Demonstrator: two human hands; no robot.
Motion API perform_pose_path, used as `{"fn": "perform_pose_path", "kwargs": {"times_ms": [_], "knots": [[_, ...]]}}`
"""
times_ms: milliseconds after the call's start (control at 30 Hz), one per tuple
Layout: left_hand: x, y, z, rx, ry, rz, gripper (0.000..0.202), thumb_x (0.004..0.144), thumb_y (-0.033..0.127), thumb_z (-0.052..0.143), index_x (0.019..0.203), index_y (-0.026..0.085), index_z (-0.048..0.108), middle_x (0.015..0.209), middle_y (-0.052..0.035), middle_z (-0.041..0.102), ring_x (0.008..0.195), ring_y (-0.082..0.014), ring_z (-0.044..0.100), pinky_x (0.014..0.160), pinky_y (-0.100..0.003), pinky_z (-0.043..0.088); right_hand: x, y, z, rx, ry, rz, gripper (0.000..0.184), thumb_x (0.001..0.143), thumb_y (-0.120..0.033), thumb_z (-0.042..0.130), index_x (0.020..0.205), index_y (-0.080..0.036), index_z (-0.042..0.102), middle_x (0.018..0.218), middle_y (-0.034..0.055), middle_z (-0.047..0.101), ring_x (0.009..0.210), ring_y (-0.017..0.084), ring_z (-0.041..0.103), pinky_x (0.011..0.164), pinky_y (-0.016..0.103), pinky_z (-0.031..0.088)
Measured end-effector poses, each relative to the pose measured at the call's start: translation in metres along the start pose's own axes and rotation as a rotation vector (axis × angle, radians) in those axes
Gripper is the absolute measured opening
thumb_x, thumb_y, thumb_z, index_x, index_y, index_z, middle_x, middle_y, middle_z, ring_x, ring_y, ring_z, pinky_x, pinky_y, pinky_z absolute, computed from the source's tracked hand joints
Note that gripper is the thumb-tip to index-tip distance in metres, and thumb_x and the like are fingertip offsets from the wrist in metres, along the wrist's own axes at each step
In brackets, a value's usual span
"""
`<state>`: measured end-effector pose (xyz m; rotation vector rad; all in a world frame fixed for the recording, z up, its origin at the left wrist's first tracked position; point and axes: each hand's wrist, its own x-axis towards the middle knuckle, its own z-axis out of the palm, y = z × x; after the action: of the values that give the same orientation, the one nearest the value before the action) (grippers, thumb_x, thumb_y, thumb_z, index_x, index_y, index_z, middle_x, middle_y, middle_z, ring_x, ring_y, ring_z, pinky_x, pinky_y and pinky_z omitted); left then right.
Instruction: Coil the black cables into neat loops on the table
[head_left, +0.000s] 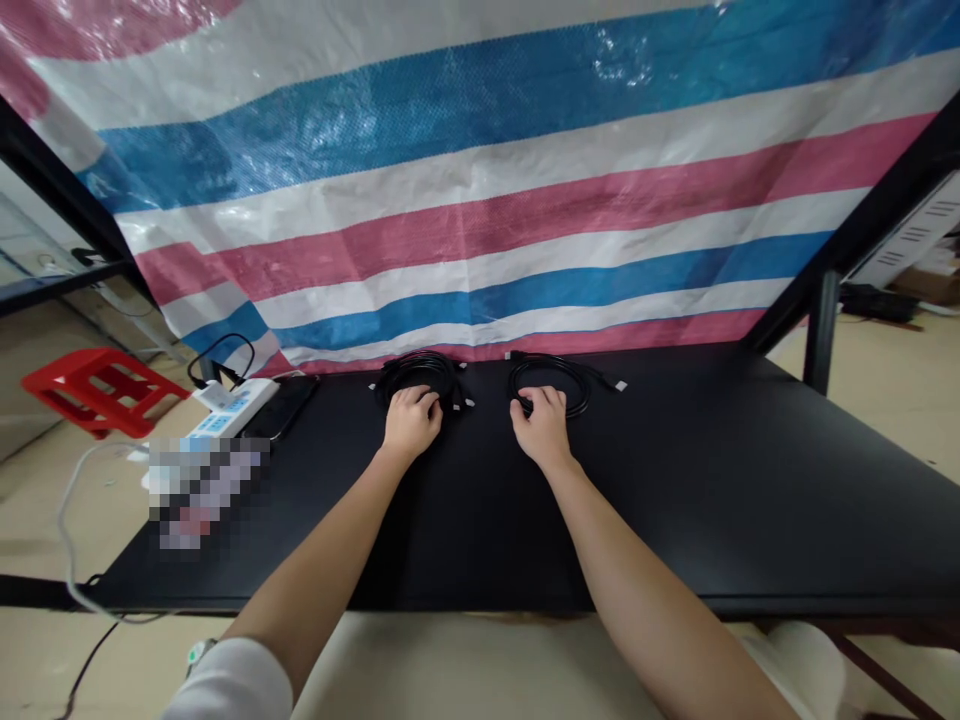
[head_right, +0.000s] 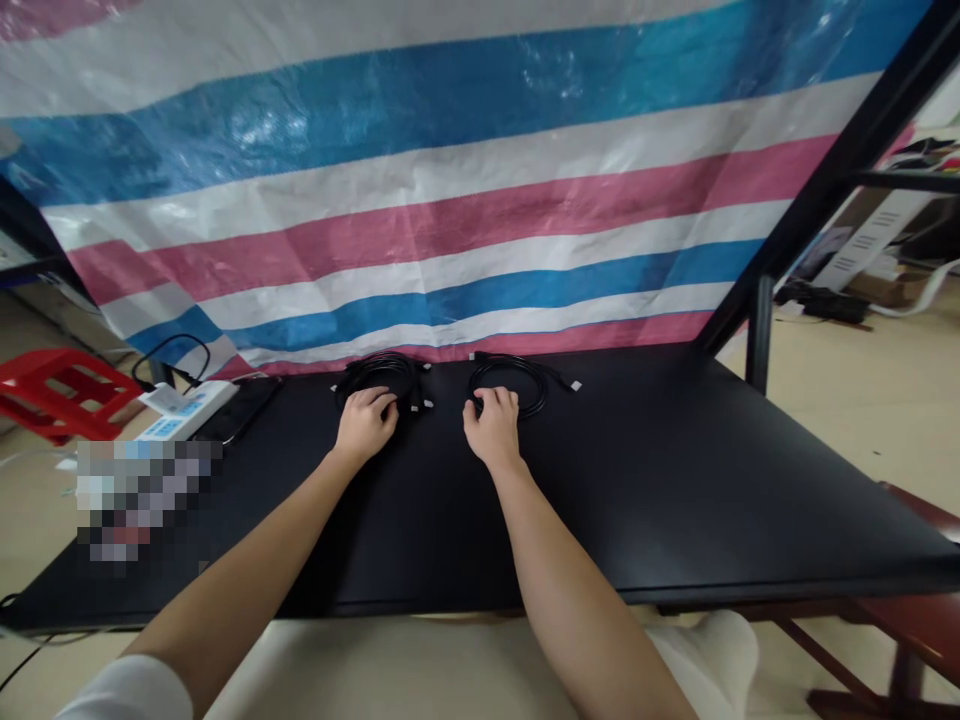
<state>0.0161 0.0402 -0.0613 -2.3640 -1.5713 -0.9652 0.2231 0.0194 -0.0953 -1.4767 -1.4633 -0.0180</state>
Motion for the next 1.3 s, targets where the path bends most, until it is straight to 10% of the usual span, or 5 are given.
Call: {"fn": "perform_pose_path", "kwargs": {"times_ms": [533, 833, 1133, 1300], "knots": [[-0.014, 0.011, -0.021, 0.188, 0.042, -0.279, 0.051, 0.078, 0.043, 0.053, 0.120, 0.016, 0.059, 0.137, -0.0189, 0.050, 0.132, -0.0372, 0.037, 0.102, -0.055, 0.031, -0.003, 0.005, 0.007, 0.035, 0.096, -0.035, 0.011, 0.071, -0.020, 0.052, 0.078, -0.020, 0.061, 0.078, 0.0075, 0.058, 0.081, 0.025, 0.051, 0.079, 0.045, 0.043], [0.030, 0.025, -0.028, 0.219, -0.565, -0.274, 0.033, 0.090, 0.030, 0.039, 0.107, 0.018, 0.066, 0.104, -0.0121, 0.070, 0.097, -0.0264, 0.066, 0.081, -0.035, 0.049, -0.004, 0.007, 0.009, 0.019, 0.096, -0.041, 0.011, 0.071, -0.019, 0.052, 0.077, -0.020, 0.061, 0.077, 0.0070, 0.057, 0.080, 0.024, 0.051, 0.078, 0.045, 0.043], [0.048, 0.025, -0.032, 0.168, 0.013, -0.325, 0.041, 0.094, 0.027, 0.030, 0.123, 0.016, 0.056, 0.101, -0.0130, 0.072, 0.091, -0.0223, 0.068, 0.074, -0.028, 0.048, -0.002, 0.005, 0.009, 0.018, 0.098, -0.029, 0.012, 0.070, -0.018, 0.052, 0.077, -0.020, 0.061, 0.076, 0.0070, 0.058, 0.078, 0.024, 0.051, 0.077, 0.044, 0.044], [0.049, 0.027, -0.023, 0.279, -0.319, -0.218, 0.037, 0.092, 0.028, 0.035, 0.116, 0.019, 0.061, 0.104, -0.0122, 0.071, 0.093, -0.0258, 0.067, 0.078, -0.035, 0.049, -0.002, 0.006, 0.009, 0.019, 0.108, -0.011, 0.012, 0.069, -0.019, 0.051, 0.076, -0.020, 0.061, 0.075, 0.0070, 0.058, 0.077, 0.024, 0.050, 0.077, 0.045, 0.043]]}}
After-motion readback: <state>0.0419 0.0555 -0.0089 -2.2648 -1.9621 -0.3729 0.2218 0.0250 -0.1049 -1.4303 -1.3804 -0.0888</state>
